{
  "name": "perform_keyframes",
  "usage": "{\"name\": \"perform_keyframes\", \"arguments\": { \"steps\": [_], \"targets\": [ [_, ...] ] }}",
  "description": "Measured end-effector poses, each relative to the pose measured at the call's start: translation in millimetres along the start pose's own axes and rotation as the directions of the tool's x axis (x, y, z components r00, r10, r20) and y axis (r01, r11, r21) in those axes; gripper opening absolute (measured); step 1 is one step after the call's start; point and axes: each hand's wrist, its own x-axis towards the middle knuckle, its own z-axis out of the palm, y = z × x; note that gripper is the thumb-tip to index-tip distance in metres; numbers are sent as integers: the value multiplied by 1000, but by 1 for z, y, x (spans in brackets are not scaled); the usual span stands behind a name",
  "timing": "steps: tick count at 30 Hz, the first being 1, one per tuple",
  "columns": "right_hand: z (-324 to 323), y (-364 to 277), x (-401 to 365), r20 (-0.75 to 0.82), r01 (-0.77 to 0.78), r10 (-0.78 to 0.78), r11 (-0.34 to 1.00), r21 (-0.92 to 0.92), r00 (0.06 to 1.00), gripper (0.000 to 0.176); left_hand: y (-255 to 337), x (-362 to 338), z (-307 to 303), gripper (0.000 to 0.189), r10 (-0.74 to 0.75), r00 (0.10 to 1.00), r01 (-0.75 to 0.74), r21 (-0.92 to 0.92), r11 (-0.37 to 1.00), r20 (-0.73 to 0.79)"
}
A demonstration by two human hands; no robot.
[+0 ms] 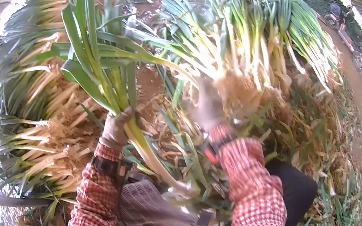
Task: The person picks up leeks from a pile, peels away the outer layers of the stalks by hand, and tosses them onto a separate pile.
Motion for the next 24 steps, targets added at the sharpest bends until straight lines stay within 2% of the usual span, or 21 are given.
{"name": "perform_keyframes", "arguments": {
  "steps": [1, 2, 3, 4, 5, 6, 7, 8, 9, 10, 12, 13, 15, 16, 17, 18, 19, 20, 21, 23, 24],
  "targets": [
    [20, 3, 27, 107, -79, 85, 995, -59, 991, 34, -5, 5, -6, 23, 34, 999, -33, 27, 999, -34],
    [40, 6, 53, 212, -143, 169, 981, -134, 962, 32, -6, 12, -17, 29, -3, 1000, 4, 7, 1000, -11],
    [50, 5, 72, 457, -266, 279, 959, -95, 845, 32, -3, 16, -21, 33, 51, 996, -49, 24, 998, -67],
    [49, -16, 90, 672, -385, 342, 918, -91, 657, 31, 0, 25, -24, 37, 107, 987, -102, 47, 994, -117],
    [47, -44, 84, 719, -304, 310, 942, -142, 623, 31, 2, 34, -28, 41, 159, 972, -150, 61, 987, -172],
    [67, -47, 53, 616, -114, 21, 987, 113, 788, 30, -1, 43, -36, 52, 203, 958, -199, 36, 979, -202],
    [64, -70, 29, 462, 38, -166, 961, 273, 871, 28, 5, 47, -34, 57, 244, 956, -252, -31, 967, -165],
    [64, -97, 9, 264, 196, -315, 897, 396, 911, 27, -7, 55, -43, 59, 196, 960, -220, -106, 970, -199],
    [66, -111, -12, 372, 40, -205, 913, 405, 905, 32, -6, 60, -37, 50, 193, 919, -227, -60, 972, -345],
    [68, -126, -32, 471, -116, -89, 914, 388, 878, 37, -19, 65, -46, 39, 207, 897, -219, 14, 976, -392],
    [55, -124, -79, 512, -109, -131, 905, 412, 849, 38, -19, 67, -64, 25, 80, 911, -146, -137, 980, -404],
    [29, -116, -93, 577, -196, -157, 843, 501, 801, 33, -12, 69, -71, 21, -39, 859, -87, -219, 972, -510],
    [-24, -102, -120, 695, -406, -206, 685, 605, 689, 26, 10, 56, -79, 18, -42, 866, -100, -254, 962, -499],
    [-46, -94, -136, 706, -410, -145, 725, 553, 693, 24, 10, 54, -93, 17, -79, 864, -91, -307, 947, -498],
    [-70, -85, -150, 691, -332, -116, 812, 480, 714, 26, 11, 51, -111, 16, -115, 861, -81, -357, 931, -495],
    [-98, -79, -151, 735, -280, -104, 881, 380, 669, 27, 11, 46, -119, 15, -79, 862, -123, -357, 926, -501],
    [-124, -67, -160, 778, -371, -37, 864, 341, 627, 25, 13, 43, -122, 14, -43, 861, -165, -357, 919, -507],
    [-141, -51, -175, 787, -381, -5, 873, 304, 617, 19, 17, 38, -125, 11, -23, 842, -190, -336, 923, -539],
    [-155, -38, -186, 788, -521, 126, 810, 270, 603, 19, 25, 30, -123, 10, -34, 840, -188, -349, 918, -541],
    [-153, -7, -190, 751, -676, 413, 734, 60, 515, 36, 21, 28, -134, 9, 12, 890, -225, -417, 881, -455],
    [-154, -14, -168, 644, -608, 373, 772, 184, 668, 48, 28, 20, -115, 8, -14, 894, -211, -448, 869, -448]
  ]
}}
